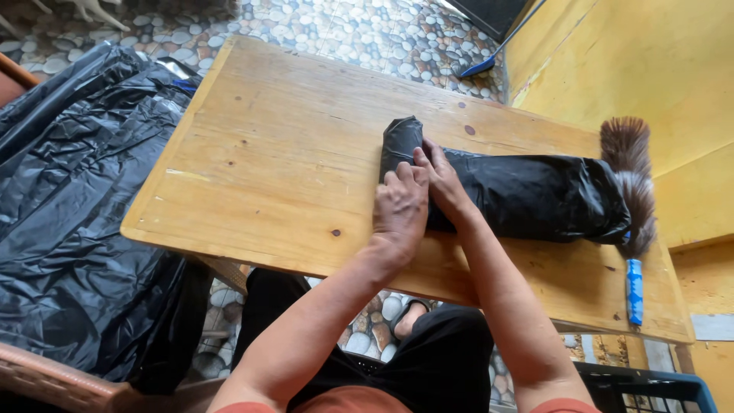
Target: The person ties a black package with a blue string on a wooden table, then uses a broom to sweep the package. They place the package in a blue crate and proceed to wrap a larger item in a black plastic bag, folding the edges and smoothing the surface with the broom.
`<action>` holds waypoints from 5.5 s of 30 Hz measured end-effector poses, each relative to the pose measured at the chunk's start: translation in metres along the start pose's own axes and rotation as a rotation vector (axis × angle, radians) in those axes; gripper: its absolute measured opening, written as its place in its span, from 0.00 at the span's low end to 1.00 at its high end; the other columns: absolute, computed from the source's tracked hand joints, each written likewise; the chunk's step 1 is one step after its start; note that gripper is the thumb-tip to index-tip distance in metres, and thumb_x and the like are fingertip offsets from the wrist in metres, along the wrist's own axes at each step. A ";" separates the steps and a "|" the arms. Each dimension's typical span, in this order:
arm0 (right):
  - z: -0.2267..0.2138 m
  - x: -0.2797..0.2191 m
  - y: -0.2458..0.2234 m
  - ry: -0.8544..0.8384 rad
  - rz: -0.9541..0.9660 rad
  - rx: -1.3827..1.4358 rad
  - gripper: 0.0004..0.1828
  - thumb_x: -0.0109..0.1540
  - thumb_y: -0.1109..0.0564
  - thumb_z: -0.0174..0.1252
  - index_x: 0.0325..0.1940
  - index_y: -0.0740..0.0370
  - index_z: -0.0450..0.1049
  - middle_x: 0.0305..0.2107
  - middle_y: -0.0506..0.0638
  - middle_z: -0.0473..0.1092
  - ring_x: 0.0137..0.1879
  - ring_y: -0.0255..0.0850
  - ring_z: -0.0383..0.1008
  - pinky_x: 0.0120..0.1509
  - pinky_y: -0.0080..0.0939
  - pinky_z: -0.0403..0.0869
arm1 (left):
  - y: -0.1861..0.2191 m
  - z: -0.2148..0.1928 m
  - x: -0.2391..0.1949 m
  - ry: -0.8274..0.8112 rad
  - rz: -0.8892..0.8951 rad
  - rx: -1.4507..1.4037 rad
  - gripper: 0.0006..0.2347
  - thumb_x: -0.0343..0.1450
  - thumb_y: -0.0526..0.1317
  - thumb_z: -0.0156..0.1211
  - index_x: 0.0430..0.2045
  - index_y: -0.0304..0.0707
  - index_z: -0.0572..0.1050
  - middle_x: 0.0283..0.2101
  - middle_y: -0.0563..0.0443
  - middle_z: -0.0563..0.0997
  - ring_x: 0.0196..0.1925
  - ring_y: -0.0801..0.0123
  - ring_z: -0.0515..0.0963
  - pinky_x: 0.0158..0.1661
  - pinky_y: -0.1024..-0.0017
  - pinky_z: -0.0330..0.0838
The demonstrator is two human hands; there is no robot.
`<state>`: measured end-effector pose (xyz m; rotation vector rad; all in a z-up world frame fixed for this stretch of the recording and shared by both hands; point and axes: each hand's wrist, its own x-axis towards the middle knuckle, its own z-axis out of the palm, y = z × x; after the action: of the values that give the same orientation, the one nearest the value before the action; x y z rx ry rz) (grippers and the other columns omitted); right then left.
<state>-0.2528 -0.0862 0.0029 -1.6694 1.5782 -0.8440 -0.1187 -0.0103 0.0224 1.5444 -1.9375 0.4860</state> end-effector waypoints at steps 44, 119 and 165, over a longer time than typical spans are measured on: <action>-0.126 -0.064 0.073 0.170 -0.010 -0.851 0.37 0.67 0.19 0.38 0.73 0.33 0.64 0.61 0.50 0.64 0.71 0.52 0.60 0.79 0.62 0.52 | -0.044 0.038 0.082 -0.573 0.543 -0.199 0.25 0.62 0.51 0.52 0.51 0.39 0.75 0.60 0.40 0.73 0.74 0.51 0.62 0.74 0.43 0.33; -0.181 -0.217 0.042 0.585 0.679 0.004 0.54 0.62 0.25 0.56 0.73 0.71 0.51 0.61 0.72 0.63 0.35 0.62 0.80 0.45 0.54 0.81 | -0.014 0.020 0.085 -0.832 0.760 -0.317 0.28 0.74 0.64 0.34 0.68 0.64 0.65 0.75 0.61 0.61 0.79 0.54 0.53 0.71 0.44 0.49; -0.146 -0.153 0.025 0.097 0.107 -0.620 0.39 0.66 0.32 0.49 0.76 0.53 0.61 0.72 0.64 0.55 0.81 0.63 0.42 0.82 0.66 0.38 | -0.015 0.023 0.084 -0.818 0.765 -0.336 0.27 0.74 0.64 0.35 0.68 0.66 0.64 0.74 0.59 0.63 0.78 0.52 0.54 0.71 0.43 0.49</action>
<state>-0.3964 0.0590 0.0630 -1.9499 2.1230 -0.3975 -0.1209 -0.0909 0.0593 0.7702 -3.0415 -0.2471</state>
